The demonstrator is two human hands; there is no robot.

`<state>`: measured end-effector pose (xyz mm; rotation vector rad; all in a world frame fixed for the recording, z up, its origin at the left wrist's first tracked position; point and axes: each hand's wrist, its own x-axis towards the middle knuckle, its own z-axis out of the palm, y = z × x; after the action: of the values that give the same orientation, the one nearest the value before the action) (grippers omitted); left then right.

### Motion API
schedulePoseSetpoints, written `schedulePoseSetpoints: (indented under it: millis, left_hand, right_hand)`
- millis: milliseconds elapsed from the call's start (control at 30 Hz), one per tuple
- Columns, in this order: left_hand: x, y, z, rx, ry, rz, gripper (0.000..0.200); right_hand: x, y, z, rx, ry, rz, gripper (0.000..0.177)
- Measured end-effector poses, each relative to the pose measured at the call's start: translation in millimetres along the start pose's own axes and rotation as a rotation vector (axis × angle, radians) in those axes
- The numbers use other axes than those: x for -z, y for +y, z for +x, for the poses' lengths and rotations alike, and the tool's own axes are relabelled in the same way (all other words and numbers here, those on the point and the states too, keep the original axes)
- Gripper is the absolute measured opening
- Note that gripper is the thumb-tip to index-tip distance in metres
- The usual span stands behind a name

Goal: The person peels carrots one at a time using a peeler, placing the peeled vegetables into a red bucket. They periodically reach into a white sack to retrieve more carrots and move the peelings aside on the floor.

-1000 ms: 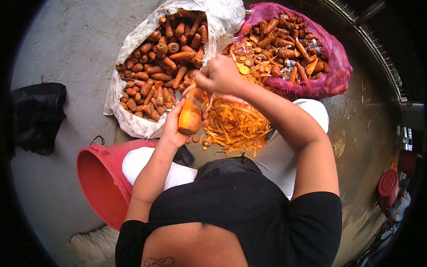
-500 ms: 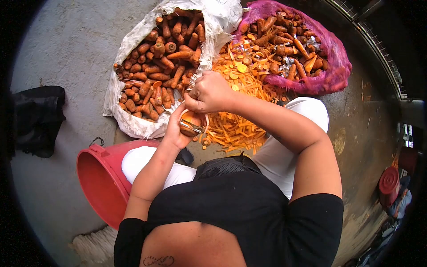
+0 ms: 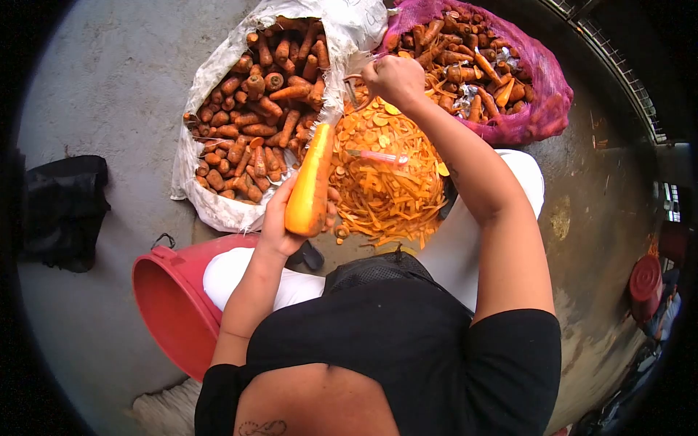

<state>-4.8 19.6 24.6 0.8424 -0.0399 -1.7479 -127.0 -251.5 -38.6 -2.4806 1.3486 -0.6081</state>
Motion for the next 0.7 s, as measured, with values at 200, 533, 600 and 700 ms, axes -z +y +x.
schedulePoseSetpoints:
  millis: [200,533,600,700]
  left_hand:
    - [16.9,-2.9,14.9,-0.013,0.199,-0.106,0.043]
    - [12.6,-7.3,25.9,-0.019,0.278,-0.149,0.032]
    - [14.4,-9.0,28.2,-0.03,0.265,-0.136,0.033]
    - [13.2,-10.1,29.7,-0.044,0.245,-0.156,0.034]
  right_hand:
    - [21.7,-55.3,-25.9,0.137,-0.245,0.523,0.039]
    - [30.7,-94.1,-75.6,0.76,-0.142,0.544,0.034]
    - [30.2,-94.5,-75.8,0.789,-0.13,0.547,0.034]
    - [31.3,-94.4,-73.6,0.813,-0.12,0.538,0.034]
